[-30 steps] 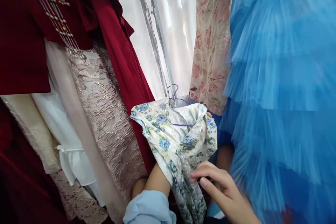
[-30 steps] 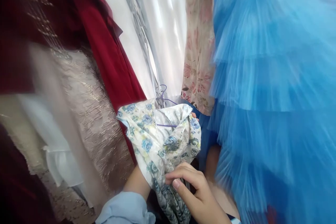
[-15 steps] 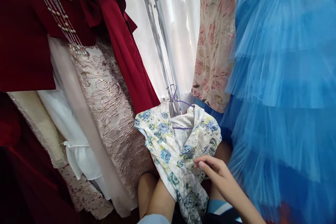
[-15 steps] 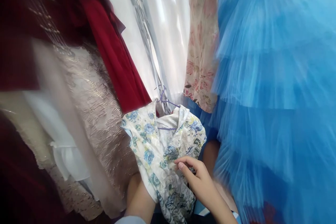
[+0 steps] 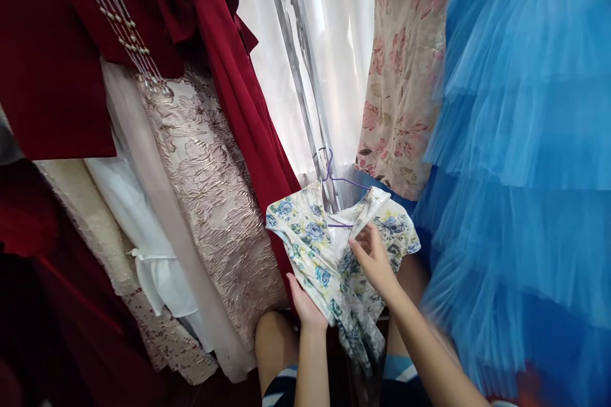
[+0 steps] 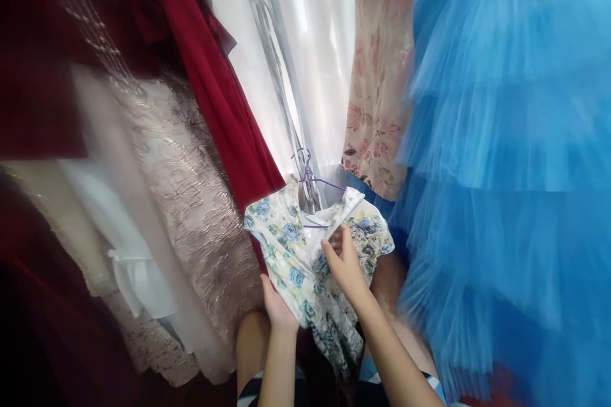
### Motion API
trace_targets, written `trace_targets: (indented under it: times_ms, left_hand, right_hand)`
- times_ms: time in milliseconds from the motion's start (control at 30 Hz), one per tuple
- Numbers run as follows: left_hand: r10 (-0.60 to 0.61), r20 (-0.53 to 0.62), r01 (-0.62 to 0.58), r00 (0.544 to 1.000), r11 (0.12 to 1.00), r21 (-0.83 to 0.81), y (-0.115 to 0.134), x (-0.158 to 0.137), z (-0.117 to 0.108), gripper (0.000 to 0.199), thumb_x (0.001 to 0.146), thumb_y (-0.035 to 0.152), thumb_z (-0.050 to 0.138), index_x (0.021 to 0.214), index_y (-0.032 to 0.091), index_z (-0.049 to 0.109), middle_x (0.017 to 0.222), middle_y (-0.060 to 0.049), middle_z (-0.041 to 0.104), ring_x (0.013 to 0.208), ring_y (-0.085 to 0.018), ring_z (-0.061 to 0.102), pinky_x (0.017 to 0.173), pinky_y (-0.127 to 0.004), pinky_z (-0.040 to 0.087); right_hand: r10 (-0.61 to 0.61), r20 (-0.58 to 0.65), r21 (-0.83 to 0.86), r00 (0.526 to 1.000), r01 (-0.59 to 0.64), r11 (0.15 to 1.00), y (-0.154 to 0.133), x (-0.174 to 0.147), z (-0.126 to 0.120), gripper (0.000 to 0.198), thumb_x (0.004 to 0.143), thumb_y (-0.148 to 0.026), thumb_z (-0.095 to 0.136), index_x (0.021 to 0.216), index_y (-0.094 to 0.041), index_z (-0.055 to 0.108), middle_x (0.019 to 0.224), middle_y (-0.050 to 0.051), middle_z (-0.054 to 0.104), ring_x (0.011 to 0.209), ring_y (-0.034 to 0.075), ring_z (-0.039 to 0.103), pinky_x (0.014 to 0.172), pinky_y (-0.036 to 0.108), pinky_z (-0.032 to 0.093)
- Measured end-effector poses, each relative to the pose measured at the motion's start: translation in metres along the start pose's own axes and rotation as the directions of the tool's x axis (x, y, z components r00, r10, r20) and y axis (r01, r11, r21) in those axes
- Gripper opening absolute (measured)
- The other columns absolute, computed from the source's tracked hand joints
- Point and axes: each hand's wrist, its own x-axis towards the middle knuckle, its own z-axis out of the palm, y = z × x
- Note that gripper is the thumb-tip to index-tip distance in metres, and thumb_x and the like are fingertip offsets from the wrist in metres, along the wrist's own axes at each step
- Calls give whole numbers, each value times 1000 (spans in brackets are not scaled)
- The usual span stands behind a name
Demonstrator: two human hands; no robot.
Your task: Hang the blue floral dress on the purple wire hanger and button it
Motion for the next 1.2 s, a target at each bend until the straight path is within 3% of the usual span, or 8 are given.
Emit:
trace_targets:
  times_ms: [133,333,467,633,733,833,1033,1200]
  left_hand:
    - [66,-16,-68,998,947,-313,-6,-5,-6,49,80,49,71,124,28,64,133,-7,64,131,-27,54,105,-38,48]
    - [26,-57,-42,998,953,-301,-20,-11,-4,40,69,22,75,109,24,69,117,-6,72,121,-25,62,99,-33,51]
    - [-9,-119,-29,993,950,-312,-24,-10,-3,39,67,20,71,106,23,67,109,-7,74,110,-25,67,92,-33,55]
    - [59,-93,-82,994,960,-267,-21,-11,2,47,65,19,73,111,20,65,109,-6,73,105,-22,68,89,-31,53]
    - [80,-63,-94,995,962,-258,-21,-18,8,43,69,24,72,111,16,65,109,-9,73,104,-23,68,88,-32,52]
    - [69,-67,-85,995,959,-271,-18,-24,14,41,72,28,71,110,14,64,109,-10,72,102,-23,68,84,-30,53]
    - [3,-136,-36,991,970,-242,3,-38,21,36,69,26,70,103,15,66,100,-9,74,91,-21,70,74,-26,52]
    - [-29,-119,3,992,976,-217,13,-48,24,37,68,26,71,102,14,65,100,-10,73,89,-20,70,73,-26,52]
  right_hand:
    - [-4,-95,10,995,4,1000,-6,13,14,55,85,-45,64,133,-24,46,93,4,63,81,21,62,74,33,51]
    - [-71,-156,-39,985,66,997,-16,29,13,21,92,-46,53,96,-25,52,60,-3,56,53,19,54,53,29,41]
    - [-127,7,-237,992,125,963,-23,43,16,13,92,-36,52,85,-25,54,57,-3,57,50,17,51,54,27,38]
    - [-95,220,-260,971,153,953,-18,29,24,20,90,-28,51,102,-24,66,68,-1,65,59,18,57,60,28,43]
    - [-205,-11,-180,979,199,963,4,-12,23,20,91,-30,52,103,-21,65,93,5,67,82,21,62,73,30,47]
    - [-89,-292,-135,952,51,989,40,-49,15,17,90,-34,58,98,-20,61,90,5,63,80,20,58,74,31,47]
    - [191,126,-161,973,-170,972,78,-56,-1,27,85,-44,65,84,-17,65,78,6,66,69,20,58,65,30,45]
    - [205,183,-133,962,-182,974,70,-56,-1,26,88,-42,60,80,-17,61,68,2,59,61,16,52,59,26,40]
